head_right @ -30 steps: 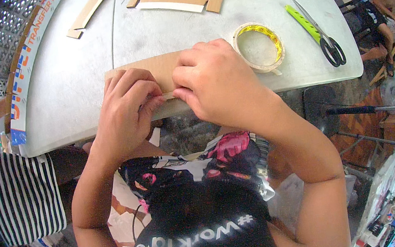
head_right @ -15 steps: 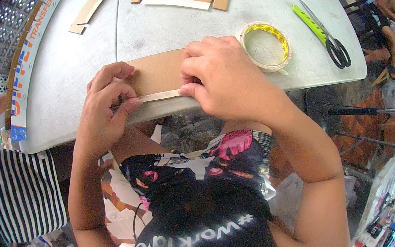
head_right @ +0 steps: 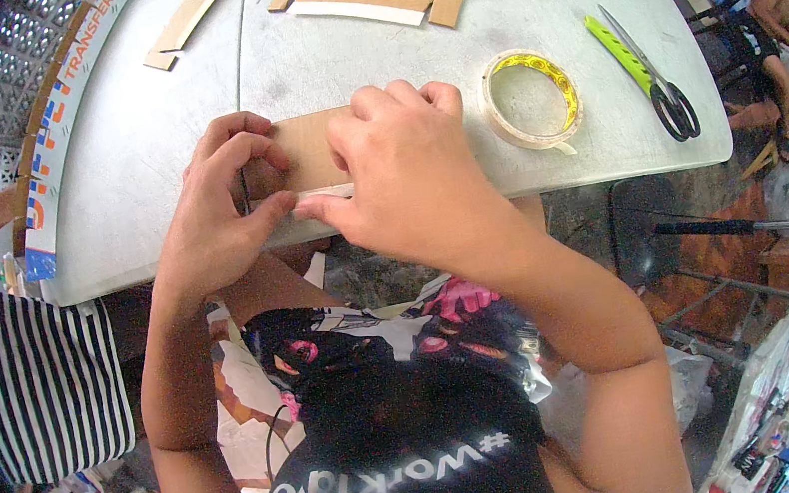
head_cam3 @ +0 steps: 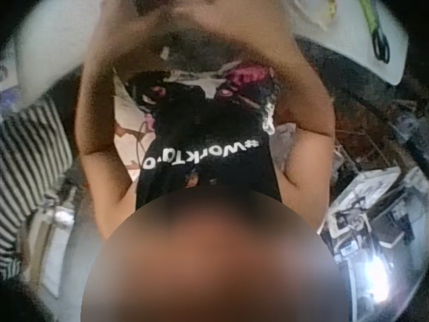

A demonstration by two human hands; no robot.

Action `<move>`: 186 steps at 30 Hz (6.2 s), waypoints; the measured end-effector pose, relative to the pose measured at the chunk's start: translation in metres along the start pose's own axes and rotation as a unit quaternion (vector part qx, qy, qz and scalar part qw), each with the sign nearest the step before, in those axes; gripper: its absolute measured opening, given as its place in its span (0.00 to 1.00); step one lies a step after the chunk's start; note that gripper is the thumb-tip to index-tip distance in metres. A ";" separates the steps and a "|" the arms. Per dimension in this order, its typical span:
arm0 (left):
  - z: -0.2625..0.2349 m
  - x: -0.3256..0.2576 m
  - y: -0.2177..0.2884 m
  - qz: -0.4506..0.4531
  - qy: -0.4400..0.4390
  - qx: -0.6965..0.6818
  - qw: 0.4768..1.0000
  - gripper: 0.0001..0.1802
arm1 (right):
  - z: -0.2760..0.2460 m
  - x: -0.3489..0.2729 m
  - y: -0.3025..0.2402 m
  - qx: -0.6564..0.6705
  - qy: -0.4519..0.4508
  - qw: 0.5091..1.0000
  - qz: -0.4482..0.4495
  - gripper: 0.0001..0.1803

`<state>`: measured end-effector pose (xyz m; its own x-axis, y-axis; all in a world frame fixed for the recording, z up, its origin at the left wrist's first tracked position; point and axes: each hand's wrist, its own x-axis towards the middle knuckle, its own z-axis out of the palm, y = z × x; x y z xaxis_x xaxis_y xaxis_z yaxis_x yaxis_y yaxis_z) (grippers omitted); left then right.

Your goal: The person tapes cardboard pieces together using scissors and clear tape, then inserts the assembled pieces into a larger cardboard box to form internal dividers.

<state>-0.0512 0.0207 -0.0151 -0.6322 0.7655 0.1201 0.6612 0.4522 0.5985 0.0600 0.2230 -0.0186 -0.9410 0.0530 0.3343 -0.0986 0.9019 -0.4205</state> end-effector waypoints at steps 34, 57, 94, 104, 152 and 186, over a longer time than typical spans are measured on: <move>-0.171 -0.028 -0.228 -0.182 0.235 0.448 0.843 0.26 | -0.083 -0.054 0.034 0.110 0.113 0.986 0.058 0.05; -0.219 -0.010 -0.189 -0.350 0.010 0.203 0.914 0.25 | -0.020 0.002 0.026 0.030 -0.020 0.999 0.009 0.23; -0.198 -0.081 -0.238 -0.286 0.116 -0.138 0.941 0.17 | 0.015 -0.013 0.042 0.705 0.091 0.679 0.186 0.15; -0.182 -0.109 -0.200 -0.241 0.076 -0.214 0.943 0.16 | 0.016 -0.018 0.040 0.721 0.118 0.664 0.160 0.16; -0.077 0.001 -0.057 -0.139 0.064 0.010 0.988 0.30 | -0.041 0.081 0.006 0.357 0.165 0.917 0.068 0.14; -0.077 0.065 -0.110 -0.068 0.100 -0.280 0.952 0.16 | -0.018 0.076 0.025 0.316 0.111 0.942 0.027 0.11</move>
<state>-0.1961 -0.0148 -0.0128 -0.7978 0.5893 0.1272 0.2852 0.1830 0.9408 -0.0075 0.2570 0.0119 -0.8665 0.2424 0.4363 -0.2916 0.4636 -0.8367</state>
